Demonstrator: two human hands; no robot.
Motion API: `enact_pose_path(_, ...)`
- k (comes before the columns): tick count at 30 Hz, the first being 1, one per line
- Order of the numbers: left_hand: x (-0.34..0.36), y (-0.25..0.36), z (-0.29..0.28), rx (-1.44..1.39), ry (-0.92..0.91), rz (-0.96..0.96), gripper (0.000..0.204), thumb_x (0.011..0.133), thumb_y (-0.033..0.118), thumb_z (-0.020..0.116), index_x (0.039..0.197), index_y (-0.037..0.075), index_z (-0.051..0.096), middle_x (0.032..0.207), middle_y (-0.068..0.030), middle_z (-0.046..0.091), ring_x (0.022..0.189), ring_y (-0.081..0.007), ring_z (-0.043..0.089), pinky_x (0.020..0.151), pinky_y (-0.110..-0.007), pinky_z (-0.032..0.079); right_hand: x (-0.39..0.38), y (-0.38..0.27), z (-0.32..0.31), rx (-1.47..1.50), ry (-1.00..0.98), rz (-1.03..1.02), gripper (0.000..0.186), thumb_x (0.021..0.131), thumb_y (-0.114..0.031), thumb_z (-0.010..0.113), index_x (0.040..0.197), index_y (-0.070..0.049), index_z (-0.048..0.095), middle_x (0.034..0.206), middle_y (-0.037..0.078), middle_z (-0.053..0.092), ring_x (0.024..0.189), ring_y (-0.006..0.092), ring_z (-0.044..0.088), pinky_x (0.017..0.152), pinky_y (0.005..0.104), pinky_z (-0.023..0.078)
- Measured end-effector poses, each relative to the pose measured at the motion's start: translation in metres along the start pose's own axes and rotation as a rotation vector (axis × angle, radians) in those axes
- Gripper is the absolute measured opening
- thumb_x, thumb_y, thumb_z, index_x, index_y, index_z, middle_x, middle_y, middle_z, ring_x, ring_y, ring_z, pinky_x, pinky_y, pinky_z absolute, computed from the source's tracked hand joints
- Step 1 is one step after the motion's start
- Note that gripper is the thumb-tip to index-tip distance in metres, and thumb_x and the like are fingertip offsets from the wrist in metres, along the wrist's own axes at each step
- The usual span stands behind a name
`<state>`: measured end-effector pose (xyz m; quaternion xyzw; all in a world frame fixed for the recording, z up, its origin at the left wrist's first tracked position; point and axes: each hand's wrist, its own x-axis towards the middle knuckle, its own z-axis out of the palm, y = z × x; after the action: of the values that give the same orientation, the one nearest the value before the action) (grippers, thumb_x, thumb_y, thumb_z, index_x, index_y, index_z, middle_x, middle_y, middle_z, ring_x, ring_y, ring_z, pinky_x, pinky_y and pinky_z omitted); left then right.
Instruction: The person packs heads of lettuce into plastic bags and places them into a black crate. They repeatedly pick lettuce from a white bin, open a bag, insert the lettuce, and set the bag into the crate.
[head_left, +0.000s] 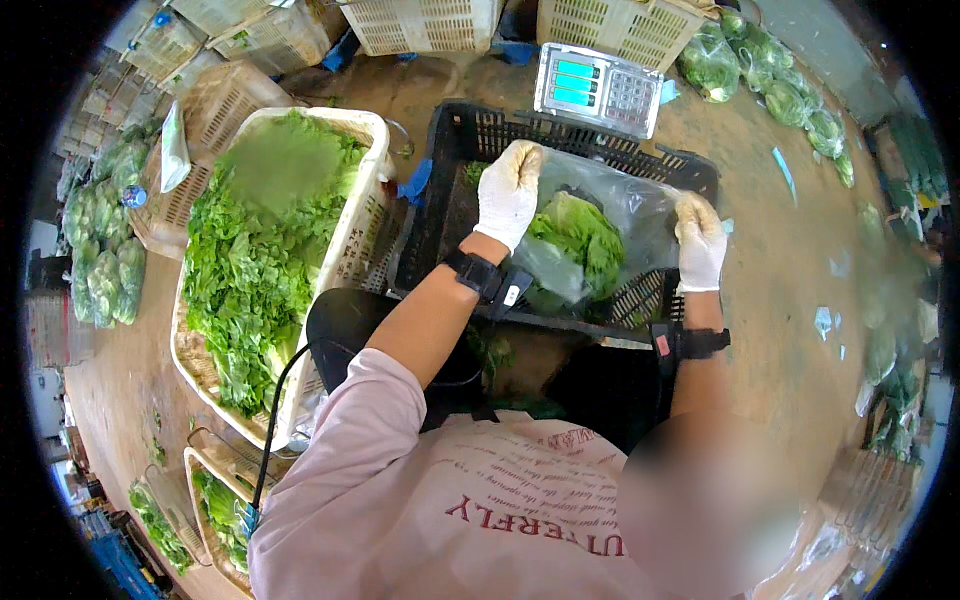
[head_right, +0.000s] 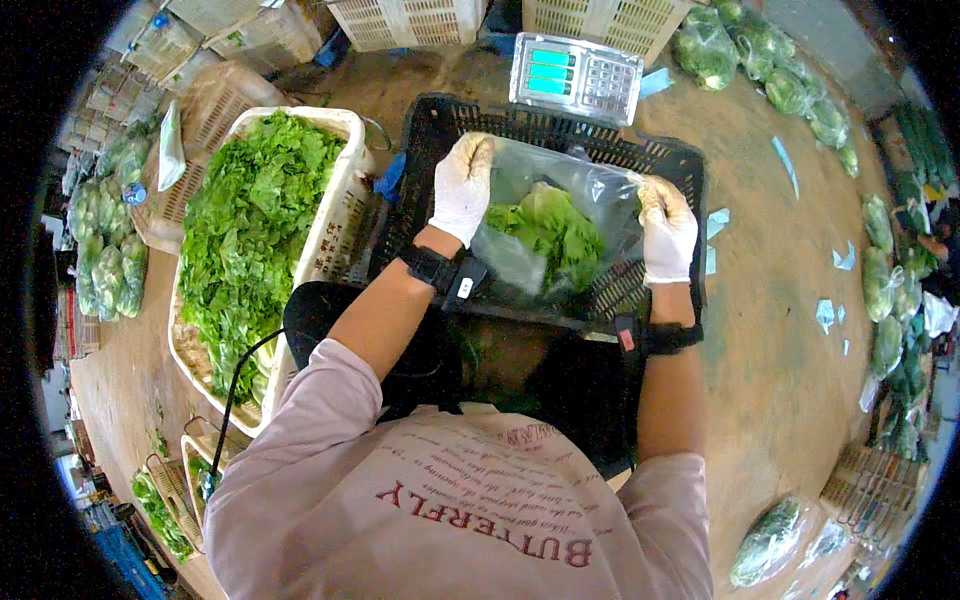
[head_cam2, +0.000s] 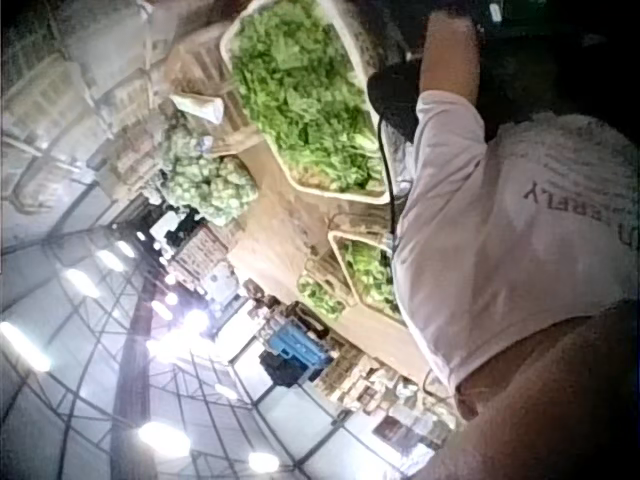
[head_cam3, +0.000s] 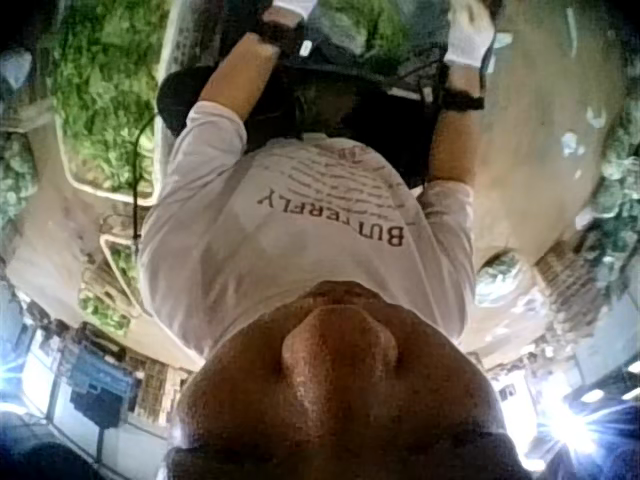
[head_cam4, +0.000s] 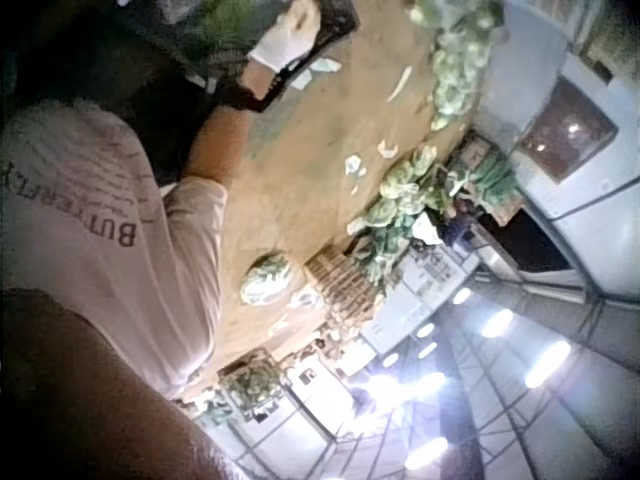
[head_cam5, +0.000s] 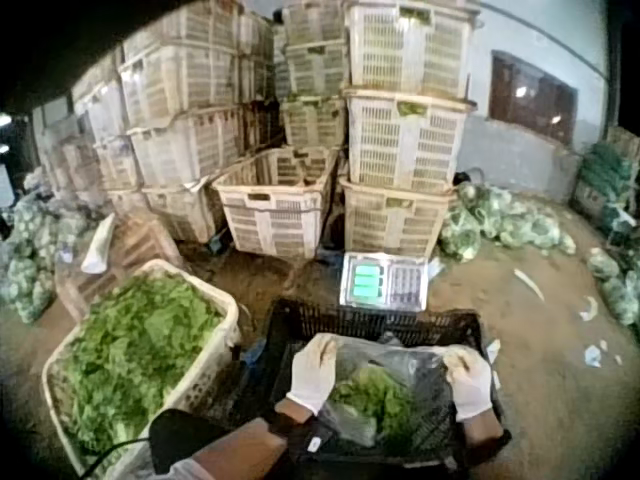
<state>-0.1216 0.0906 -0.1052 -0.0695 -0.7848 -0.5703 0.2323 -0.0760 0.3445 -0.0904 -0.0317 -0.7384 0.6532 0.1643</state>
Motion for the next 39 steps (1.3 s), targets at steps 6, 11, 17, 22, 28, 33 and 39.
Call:
enact_pose_path(6,-0.038,-0.06,-0.001,0.196,-0.427,-0.221,0.027,0.089,0.021,0.053,0.108,0.003,0.057,0.098,-0.0161,0.063,0.086,-0.0251,0.061,0.078,-0.031,0.046,0.012,0.03,-0.003,-0.486,-0.212,0.277,0.018,0.085,-0.014,0.057,0.099,-0.006,0.066,0.081,0.005,0.062,0.07,0.0146,0.054,0.065,0.0261,0.043)
enact_pose_path(11,-0.034,0.008,-0.063,0.338,-0.847,-0.278,0.084,0.076,0.038,0.065,0.137,-0.005,0.026,0.13,-0.0268,0.044,0.118,-0.0343,0.047,0.099,-0.034,0.037,-0.001,0.003,0.01,-0.537,-0.414,-0.081,0.053,0.076,-0.014,0.06,0.127,-0.006,0.05,0.13,0.018,0.047,0.122,0.0293,0.042,0.104,0.0373,0.029)
enact_pose_path(17,-0.071,0.067,-0.188,-0.367,-0.761,-0.28,0.057,0.087,0.016,0.059,0.137,0.002,0.035,0.132,-0.0134,0.047,0.116,-0.0204,0.048,0.1,-0.033,0.036,-0.035,-0.039,0.008,-0.475,-0.312,-0.148,0.043,0.083,-0.005,0.054,0.126,-0.004,0.05,0.138,0.016,0.04,0.127,0.027,0.036,0.106,0.0365,0.027)
enact_pose_path(22,-0.079,0.061,-0.328,-0.114,0.009,-0.383,0.041,0.092,0.032,0.048,0.124,0.006,0.051,0.116,-0.008,0.058,0.103,-0.0176,0.055,0.088,-0.031,0.043,-0.031,-0.039,-0.001,-0.341,-0.285,-0.119,0.037,0.087,-0.003,0.05,0.124,-0.001,0.051,0.136,0.013,0.043,0.121,0.0227,0.044,0.103,0.0332,0.032)
enact_pose_path(28,-0.159,-0.062,-0.556,0.313,0.741,-0.412,0.036,0.091,0.015,0.054,0.122,0.001,0.048,0.107,-0.0081,0.059,0.097,-0.0163,0.054,0.082,-0.027,0.046,-0.055,-0.027,0.022,-0.361,-0.203,-0.205,0.03,0.082,0.004,0.056,0.111,-0.004,0.059,0.124,0.011,0.053,0.11,0.0193,0.052,0.094,0.0293,0.042)
enact_pose_path(33,-0.185,-0.191,-0.683,0.063,0.843,-0.767,0.046,0.089,0.032,0.054,0.122,0.0,0.05,0.112,-0.0108,0.058,0.096,-0.0201,0.056,0.084,-0.032,0.045,-0.059,-0.018,0.019,-0.364,-0.138,-0.108,0.031,0.082,0.004,0.057,0.111,-0.006,0.06,0.122,0.009,0.055,0.107,0.0161,0.053,0.092,0.0278,0.042)
enact_pose_path(39,-0.216,-0.236,-0.748,-0.154,0.889,-0.745,0.044,0.09,0.046,0.047,0.111,0.01,0.057,0.086,-0.0055,0.061,0.076,-0.018,0.058,0.069,-0.031,0.049,-0.037,0.008,0.039,-0.533,-0.198,-0.147,0.025,0.084,-0.003,0.055,0.109,-0.005,0.061,0.12,0.011,0.057,0.11,0.0225,0.053,0.099,0.0336,0.035)
